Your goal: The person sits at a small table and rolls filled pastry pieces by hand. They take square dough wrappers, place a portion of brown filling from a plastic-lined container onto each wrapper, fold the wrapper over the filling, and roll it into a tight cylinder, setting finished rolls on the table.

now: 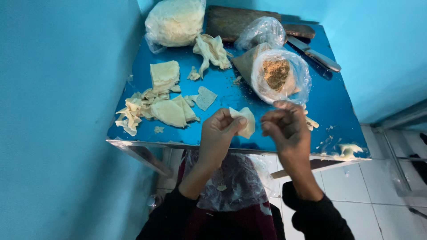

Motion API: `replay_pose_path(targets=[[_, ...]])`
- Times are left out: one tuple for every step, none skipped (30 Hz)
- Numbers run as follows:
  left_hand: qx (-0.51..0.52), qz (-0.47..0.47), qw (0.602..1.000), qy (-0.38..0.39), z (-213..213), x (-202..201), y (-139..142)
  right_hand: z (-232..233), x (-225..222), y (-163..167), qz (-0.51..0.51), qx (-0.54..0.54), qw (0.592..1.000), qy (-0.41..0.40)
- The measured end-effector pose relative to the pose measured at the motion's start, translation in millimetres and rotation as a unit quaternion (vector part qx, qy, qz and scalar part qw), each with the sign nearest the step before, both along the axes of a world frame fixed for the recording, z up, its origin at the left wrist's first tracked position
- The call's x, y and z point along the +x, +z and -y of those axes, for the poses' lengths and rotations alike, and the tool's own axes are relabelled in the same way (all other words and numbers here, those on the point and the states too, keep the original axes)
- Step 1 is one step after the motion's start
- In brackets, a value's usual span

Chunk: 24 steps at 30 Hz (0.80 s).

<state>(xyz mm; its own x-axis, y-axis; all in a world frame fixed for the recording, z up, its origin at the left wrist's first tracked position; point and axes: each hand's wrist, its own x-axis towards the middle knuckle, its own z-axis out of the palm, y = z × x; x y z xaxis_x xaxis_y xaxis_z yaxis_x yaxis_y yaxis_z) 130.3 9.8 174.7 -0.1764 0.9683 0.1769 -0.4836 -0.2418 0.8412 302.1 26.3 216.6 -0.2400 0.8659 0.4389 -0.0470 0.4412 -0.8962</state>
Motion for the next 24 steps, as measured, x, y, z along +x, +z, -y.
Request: replay_pose_path(targets=[[0.002, 0.004, 1.000, 0.003, 1.1, 3.8, -1.3, 4.0, -3.1, -5.8, -0.013, 0.007, 1.000, 0.014], [0.005, 0.007, 1.000, 0.006, 3.1, 7.7, -2.2, 6.4, -6.1, -10.3, 0.004, 0.024, 1.000, 0.003], [0.009, 0.010, 1.000, 0.008, 4.9, 10.5, -2.1, 8.8, -9.5, -14.2, 0.022, 0.043, 0.999, -0.008], [0.011, 0.018, 1.000, 0.003, 7.0, 12.5, -1.7, 9.3, -11.2, -16.1, 0.040, 0.062, 0.997, -0.018], [0.013, 0.027, 1.000, -0.003, 9.9, 14.1, -1.1, 8.9, -11.3, -16.7, 0.031, 0.060, 0.998, -0.018], [0.015, 0.035, 0.999, -0.007, 12.6, 15.0, -0.3, 8.2, -11.2, -16.8, 0.024, 0.058, 0.998, -0.017], [0.021, 0.028, 0.999, 0.003, 14.3, 15.3, 0.8, 6.8, -10.4, -16.2, 0.016, 0.055, 0.998, -0.016], [0.027, 0.020, 0.999, 0.013, 15.8, 15.2, 1.9, 5.7, -9.2, -15.7, -0.004, 0.028, 1.000, -0.005], [0.032, 0.013, 0.999, 0.024, 17.0, 15.1, 2.9, 4.2, -7.2, -14.7, -0.023, 0.001, 1.000, 0.007], [0.027, 0.022, 0.999, 0.021, 17.7, 15.0, 3.8, 3.3, -5.8, -14.3, -0.042, -0.026, 0.999, 0.018], [0.022, 0.032, 0.999, 0.017, 18.5, 15.1, 4.4, 3.7, -5.3, -14.8, -0.041, -0.040, 0.998, 0.013], [0.017, 0.042, 0.999, 0.012, 19.0, 15.6, 4.6, 3.7, -4.5, -15.0, -0.039, -0.056, 0.998, 0.007], [0.022, 0.019, 0.999, 0.015, 19.7, 15.9, 4.4, 4.3, -4.7, -15.9, -0.037, -0.070, 0.997, 0.002], [0.027, -0.003, 0.999, 0.018, 21.1, 16.5, 3.8, 4.6, -4.9, -16.7, -0.031, -0.051, 0.998, 0.002], [0.031, -0.026, 0.999, 0.021, 22.7, 17.3, 2.7, 4.6, -5.3, -17.5, -0.026, -0.033, 0.999, 0.002], [0.027, -0.030, 0.999, 0.028, 23.6, 18.2, 1.3, 4.9, -6.1, -18.5, -0.021, -0.015, 1.000, 0.001], [0.024, -0.035, 0.998, 0.036, 23.7, 19.4, 0.0, 3.9, -5.8, -18.5, -0.022, -0.019, 1.000, 0.000], [0.020, -0.039, 0.998, 0.044, 24.0, 20.2, -1.8, 3.1, -5.7, -18.7, -0.024, -0.023, 0.999, 0.000], [0.028, -0.036, 0.998, 0.048, 23.5, 19.2, -3.9, 2.1, -5.2, -18.8, -0.026, -0.027, 0.999, -0.001], [0.036, -0.032, 0.997, 0.052, 21.8, 18.4, -5.9, 1.1, -4.4, -18.8, -0.035, -0.056, 0.998, -0.004], [0.044, -0.028, 0.997, 0.056, 20.5, 17.9, -8.3, 0.7, -4.0, -19.2, -0.043, -0.084, 0.995, -0.006], [0.026, -0.009, 0.999, 0.046, 18.8, 17.5, -10.8, 0.0, -3.2, -19.5, -0.052, -0.112, 0.992, -0.008], [0.008, 0.009, 0.999, 0.035, 16.0, 17.1, -13.2, 0.0, -2.9, -20.2, -0.044, -0.099, 0.994, 0.008], [-0.011, 0.029, 0.999, 0.025, 13.6, 16.7, -15.7, -0.3, -2.5, -20.8, -0.035, -0.086, 0.995, 0.024]])
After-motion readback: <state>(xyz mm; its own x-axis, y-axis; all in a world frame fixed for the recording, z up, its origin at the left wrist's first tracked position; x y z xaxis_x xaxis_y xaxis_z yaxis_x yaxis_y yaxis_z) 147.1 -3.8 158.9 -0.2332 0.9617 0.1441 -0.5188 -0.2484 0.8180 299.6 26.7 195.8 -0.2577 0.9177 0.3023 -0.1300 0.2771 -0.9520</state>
